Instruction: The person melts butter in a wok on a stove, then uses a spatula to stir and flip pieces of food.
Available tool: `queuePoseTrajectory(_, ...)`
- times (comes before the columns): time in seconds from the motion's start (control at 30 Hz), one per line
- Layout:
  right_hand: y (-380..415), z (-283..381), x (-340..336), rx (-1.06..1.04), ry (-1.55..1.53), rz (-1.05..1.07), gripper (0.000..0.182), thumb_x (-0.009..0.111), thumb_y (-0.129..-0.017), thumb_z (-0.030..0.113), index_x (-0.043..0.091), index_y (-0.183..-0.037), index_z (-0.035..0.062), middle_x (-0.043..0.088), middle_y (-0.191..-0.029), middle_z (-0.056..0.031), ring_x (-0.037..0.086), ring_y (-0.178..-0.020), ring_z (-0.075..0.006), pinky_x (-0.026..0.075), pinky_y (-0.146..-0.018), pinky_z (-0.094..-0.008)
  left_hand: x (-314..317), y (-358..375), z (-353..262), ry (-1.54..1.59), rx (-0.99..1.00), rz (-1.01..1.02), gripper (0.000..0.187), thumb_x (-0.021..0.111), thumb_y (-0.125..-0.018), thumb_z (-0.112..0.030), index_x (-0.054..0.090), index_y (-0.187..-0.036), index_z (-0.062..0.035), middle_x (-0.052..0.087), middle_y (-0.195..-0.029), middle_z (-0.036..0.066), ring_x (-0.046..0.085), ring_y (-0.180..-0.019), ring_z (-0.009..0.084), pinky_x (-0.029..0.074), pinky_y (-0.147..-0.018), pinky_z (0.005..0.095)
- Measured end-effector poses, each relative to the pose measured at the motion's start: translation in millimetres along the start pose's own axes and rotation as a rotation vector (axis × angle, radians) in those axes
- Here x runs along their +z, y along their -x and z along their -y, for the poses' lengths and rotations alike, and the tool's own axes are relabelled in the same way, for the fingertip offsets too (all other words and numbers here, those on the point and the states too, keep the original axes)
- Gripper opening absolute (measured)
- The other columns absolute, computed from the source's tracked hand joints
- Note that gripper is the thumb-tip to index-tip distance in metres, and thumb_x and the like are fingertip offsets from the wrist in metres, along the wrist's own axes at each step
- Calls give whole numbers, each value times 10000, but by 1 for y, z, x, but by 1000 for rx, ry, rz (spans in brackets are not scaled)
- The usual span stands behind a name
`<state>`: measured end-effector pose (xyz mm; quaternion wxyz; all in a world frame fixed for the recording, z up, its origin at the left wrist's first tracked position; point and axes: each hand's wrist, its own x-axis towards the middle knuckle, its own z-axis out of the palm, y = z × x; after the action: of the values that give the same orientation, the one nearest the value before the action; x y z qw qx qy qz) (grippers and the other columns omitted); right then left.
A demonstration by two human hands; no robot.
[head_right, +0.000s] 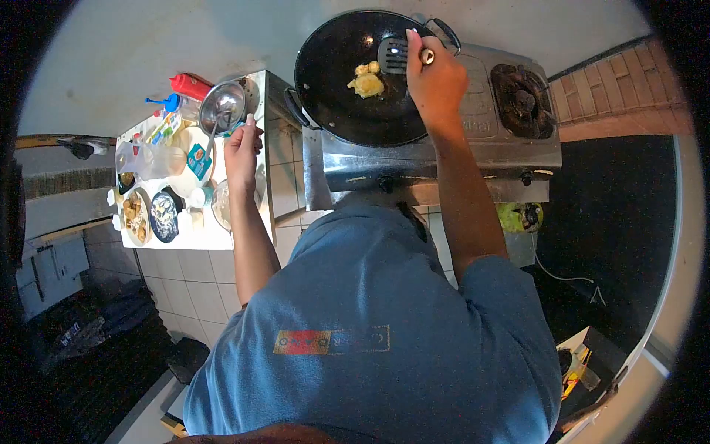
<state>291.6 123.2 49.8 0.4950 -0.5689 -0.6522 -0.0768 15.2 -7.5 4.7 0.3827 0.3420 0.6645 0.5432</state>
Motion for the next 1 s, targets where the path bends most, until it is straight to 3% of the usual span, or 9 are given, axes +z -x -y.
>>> queuePoseTrajectory(0.2,4,-12,-4,-70,-25,8,285,617,-843,334,586,-690,96,566,-549,-100,574,-506,-306,420,-447,-364,-2,2,5,-16,-16,-2,380,534,-902,-383,580,-693,-69,453,-585,-40,381,-548,47,297,-523,199)
queuePoseTrajectory(0.33,13,-4,-7,-5,-38,45,287,617,-845,320,578,-673,93,548,-531,-102,556,-479,-300,409,-434,-359,-1,2,6,-14,-46,2,348,542,-906,-337,591,-703,-59,447,-607,-50,363,-581,43,292,-543,198)
queuePoseTrajectory(0.53,18,0,-23,-8,-25,42,289,622,-843,286,562,-641,89,536,-517,-105,545,-467,-299,396,-418,-357,2,1,5,-28,-38,-7,385,532,-903,-381,574,-689,-63,449,-581,-40,379,-549,46,292,-520,199)
queuePoseTrajectory(0.83,-12,-10,-17,78,162,21,397,527,-867,414,567,-662,77,563,-552,-147,569,-532,-366,424,-478,-450,6,0,3,-46,-24,23,402,527,-905,-387,582,-695,-48,447,-573,-40,379,-539,47,293,-518,201)
queuePoseTrajectory(0.9,-23,-13,-11,36,202,111,395,525,-867,393,559,-643,70,563,-569,-164,568,-547,-373,435,-491,-455,6,-2,4,-42,-9,30,404,526,-905,-388,585,-694,-48,450,-573,-39,382,-539,48,296,-519,202)
queuePoseTrajectory(1.0,-29,-17,-2,-23,35,126,399,530,-866,380,545,-621,66,555,-580,-179,557,-553,-388,433,-480,-456,7,-3,4,-34,-38,35,401,528,-905,-383,590,-696,-47,450,-575,-41,386,-542,47,299,-520,203)
